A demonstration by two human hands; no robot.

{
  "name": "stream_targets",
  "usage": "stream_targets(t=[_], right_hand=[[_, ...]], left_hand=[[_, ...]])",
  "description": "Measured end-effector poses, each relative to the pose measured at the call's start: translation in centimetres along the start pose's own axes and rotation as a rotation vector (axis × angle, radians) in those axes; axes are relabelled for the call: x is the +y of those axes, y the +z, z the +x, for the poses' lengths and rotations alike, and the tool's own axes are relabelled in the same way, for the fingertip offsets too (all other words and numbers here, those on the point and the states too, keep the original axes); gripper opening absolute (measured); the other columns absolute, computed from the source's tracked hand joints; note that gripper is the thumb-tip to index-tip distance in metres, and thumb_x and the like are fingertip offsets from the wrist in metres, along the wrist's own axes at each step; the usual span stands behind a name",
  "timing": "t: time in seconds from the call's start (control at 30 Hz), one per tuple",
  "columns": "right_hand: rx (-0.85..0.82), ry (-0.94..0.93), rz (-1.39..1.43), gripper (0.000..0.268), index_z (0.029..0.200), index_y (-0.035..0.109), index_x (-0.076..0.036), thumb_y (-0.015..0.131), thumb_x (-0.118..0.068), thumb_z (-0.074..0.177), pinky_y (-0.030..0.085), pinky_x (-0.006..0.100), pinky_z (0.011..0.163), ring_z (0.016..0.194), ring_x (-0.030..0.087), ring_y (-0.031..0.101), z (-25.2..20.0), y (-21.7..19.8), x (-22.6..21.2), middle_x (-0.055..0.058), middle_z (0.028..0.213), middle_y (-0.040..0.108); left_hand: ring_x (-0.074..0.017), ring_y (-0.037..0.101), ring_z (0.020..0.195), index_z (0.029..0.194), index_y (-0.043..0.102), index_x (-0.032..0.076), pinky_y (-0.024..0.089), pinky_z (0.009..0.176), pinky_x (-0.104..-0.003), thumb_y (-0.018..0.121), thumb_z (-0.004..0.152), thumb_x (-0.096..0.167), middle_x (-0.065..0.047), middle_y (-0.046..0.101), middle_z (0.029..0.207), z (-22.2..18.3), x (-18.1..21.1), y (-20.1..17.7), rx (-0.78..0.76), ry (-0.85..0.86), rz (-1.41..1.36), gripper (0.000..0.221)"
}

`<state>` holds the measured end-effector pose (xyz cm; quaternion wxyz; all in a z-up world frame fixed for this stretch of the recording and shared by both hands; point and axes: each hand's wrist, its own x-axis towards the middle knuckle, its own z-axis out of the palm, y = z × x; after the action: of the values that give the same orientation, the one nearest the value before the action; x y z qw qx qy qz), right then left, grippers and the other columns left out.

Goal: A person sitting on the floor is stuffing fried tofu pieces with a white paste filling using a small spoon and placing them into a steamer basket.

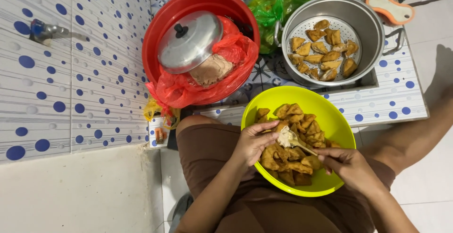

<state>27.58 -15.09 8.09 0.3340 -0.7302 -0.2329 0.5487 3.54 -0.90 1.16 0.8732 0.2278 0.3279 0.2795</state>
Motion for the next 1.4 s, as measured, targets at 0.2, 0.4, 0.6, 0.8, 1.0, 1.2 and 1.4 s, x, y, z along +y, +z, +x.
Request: stream_targets(t=[0.2, 0.4, 0.6, 0.8, 1.0, 1.2, 1.4], right_hand=[[-0.083, 0.072, -0.121, 0.03, 0.114, 0.085, 0.009, 0.069, 0.007, 0.089, 0.045, 0.029, 0.051, 0.056, 0.023, 0.061, -0.6, -2.0, -0.8, 0.023, 0.071, 0.08], [0.047, 0.056, -0.295, 0.029, 0.113, 0.089, -0.002, 0.07, -0.001, 0.09, 0.045, 0.031, 0.049, 0.053, 0.024, 0.064, -1.9, -1.8, -2.9, 0.022, 0.059, 0.077], [-0.006, 0.059, -0.139, 0.03, 0.116, 0.083, 0.008, 0.067, 0.002, 0.091, 0.048, 0.031, 0.057, 0.061, 0.023, 0.062, -1.5, -0.1, -2.0, 0.022, 0.073, 0.078], [0.079, 0.105, -0.658, 0.031, 0.118, 0.085, -0.023, 0.071, -0.018, 0.091, 0.052, 0.026, 0.054, 0.054, 0.015, 0.066, -3.4, -1.1, -3.3, 0.006, 0.065, 0.081], [0.339, -0.463, -0.594, 0.045, 0.114, 0.079, -0.021, 0.073, 0.005, 0.078, 0.048, 0.02, 0.04, 0.043, 0.009, 0.058, -3.4, 0.9, 0.6, 0.002, 0.083, 0.081], [0.485, -0.758, -0.539, 0.056, 0.128, 0.073, -0.016, 0.069, 0.013, 0.081, 0.043, 0.024, 0.05, 0.054, 0.009, 0.05, -3.2, 4.8, 3.5, 0.001, 0.08, 0.066], [0.667, -0.916, -0.772, 0.045, 0.127, 0.074, -0.009, 0.072, 0.012, 0.087, 0.049, 0.032, 0.062, 0.065, 0.019, 0.058, -3.5, 6.1, 3.8, 0.007, 0.096, 0.065]], left_hand=[[-0.0196, 0.072, 0.094, 0.13, 0.066, -0.007, 0.06, 0.089, -0.027, 0.069, 0.09, -0.009, -0.019, 0.072, 0.117, 0.6, -1.0, -0.7, -0.025, 0.021, -0.083, 0.04], [-0.0225, 0.071, 0.096, 0.132, 0.063, -0.009, 0.062, 0.089, -0.033, 0.068, 0.091, -0.01, -0.022, 0.07, 0.119, 0.8, -1.2, -0.9, -0.012, 0.034, -0.179, 0.041], [-0.02, 0.072, 0.093, 0.129, 0.065, -0.008, 0.062, 0.084, -0.028, 0.07, 0.089, -0.008, -0.02, 0.071, 0.118, 0.7, -1.2, -1.0, 0.022, 0.027, -0.147, 0.04], [-0.0207, 0.072, 0.094, 0.129, 0.064, -0.006, 0.062, 0.079, -0.028, 0.066, 0.092, -0.009, -0.018, 0.07, 0.119, 0.8, -1.1, -1.0, 0.049, 0.07, -0.267, 0.037], [-0.0224, 0.071, 0.095, 0.122, 0.066, -0.008, 0.061, 0.08, -0.03, 0.069, 0.092, -0.003, -0.019, 0.069, 0.126, -0.2, -0.4, 1.4, 0.167, 0.025, -0.263, 0.03], [-0.019, 0.072, 0.089, 0.126, 0.065, -0.008, 0.064, 0.08, -0.026, 0.067, 0.093, -0.003, -0.016, 0.071, 0.109, -1.3, 0.1, 3.7, 0.168, 0.006, -0.334, 0.033], [-0.0112, 0.068, 0.088, 0.119, 0.07, -0.002, 0.059, 0.074, -0.02, 0.07, 0.095, 0.001, -0.008, 0.072, 0.103, -1.4, -0.5, 3.5, 0.167, -0.039, -0.421, 0.025]])
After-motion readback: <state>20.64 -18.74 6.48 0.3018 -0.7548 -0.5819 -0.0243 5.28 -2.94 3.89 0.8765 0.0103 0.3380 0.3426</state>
